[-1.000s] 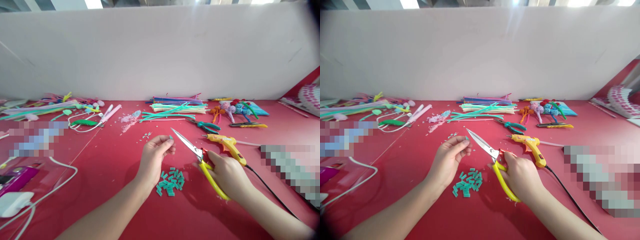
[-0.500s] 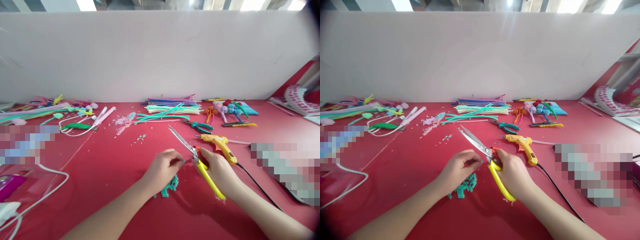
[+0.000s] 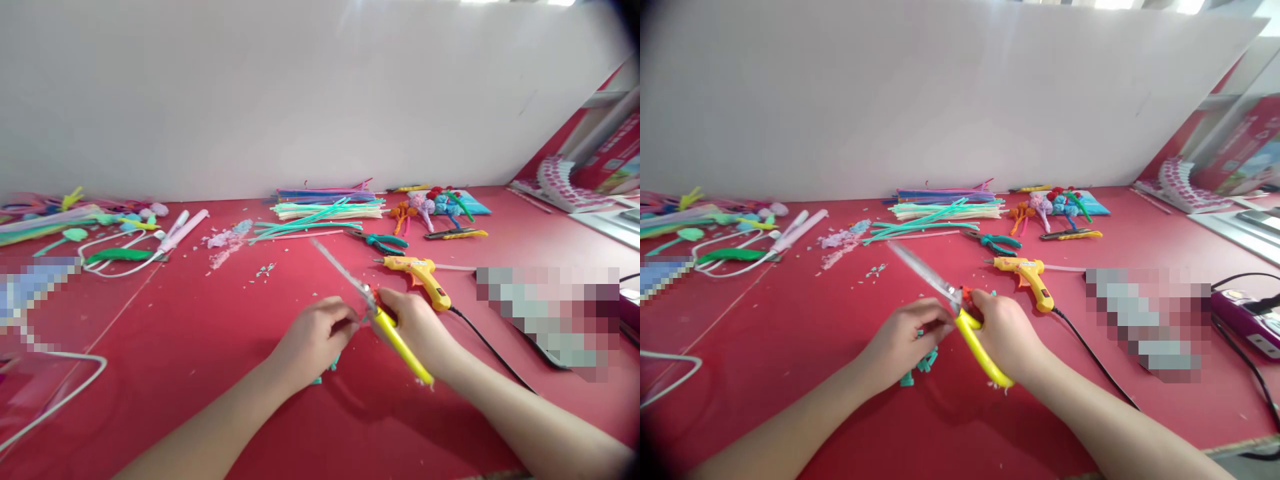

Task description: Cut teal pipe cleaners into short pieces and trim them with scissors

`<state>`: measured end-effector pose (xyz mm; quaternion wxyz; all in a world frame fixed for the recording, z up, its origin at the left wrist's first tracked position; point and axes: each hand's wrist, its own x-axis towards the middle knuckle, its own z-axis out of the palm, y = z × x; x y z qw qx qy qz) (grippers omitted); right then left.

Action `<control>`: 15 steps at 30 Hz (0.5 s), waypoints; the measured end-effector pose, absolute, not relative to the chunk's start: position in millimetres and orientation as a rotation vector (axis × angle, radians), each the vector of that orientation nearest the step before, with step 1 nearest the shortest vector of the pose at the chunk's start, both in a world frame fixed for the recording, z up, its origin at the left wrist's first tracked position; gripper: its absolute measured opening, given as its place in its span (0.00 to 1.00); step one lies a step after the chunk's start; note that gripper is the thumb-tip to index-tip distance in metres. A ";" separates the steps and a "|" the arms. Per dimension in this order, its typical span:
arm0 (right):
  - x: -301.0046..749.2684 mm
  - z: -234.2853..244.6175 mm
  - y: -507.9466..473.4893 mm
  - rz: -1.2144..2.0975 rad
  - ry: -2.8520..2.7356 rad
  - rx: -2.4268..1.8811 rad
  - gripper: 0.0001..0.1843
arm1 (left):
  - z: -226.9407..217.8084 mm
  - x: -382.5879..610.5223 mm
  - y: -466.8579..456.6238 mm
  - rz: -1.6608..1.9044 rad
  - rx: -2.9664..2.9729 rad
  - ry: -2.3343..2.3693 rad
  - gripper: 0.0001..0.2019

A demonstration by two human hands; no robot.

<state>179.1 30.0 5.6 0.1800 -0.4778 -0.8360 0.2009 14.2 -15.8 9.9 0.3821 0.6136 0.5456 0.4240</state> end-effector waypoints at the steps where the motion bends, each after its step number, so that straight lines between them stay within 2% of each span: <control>1: 182.4 5.7 35.2 0.526 -2.334 -1.418 0.08 | 10.2 11.1 -14.5 1.050 1.643 1.427 0.06; 7: 196.0 0.8 59.9 0.342 -2.415 -1.690 0.13 | 4.2 -15.3 -3.7 1.033 1.838 1.599 0.11; 11: 193.0 -6.9 58.8 0.206 -2.513 -1.719 0.15 | -7.1 -26.9 2.5 1.035 1.787 1.739 0.04; 15: 192.9 -9.7 57.9 0.130 -2.536 -1.738 0.16 | -13.1 -35.4 6.6 0.999 1.835 1.777 0.05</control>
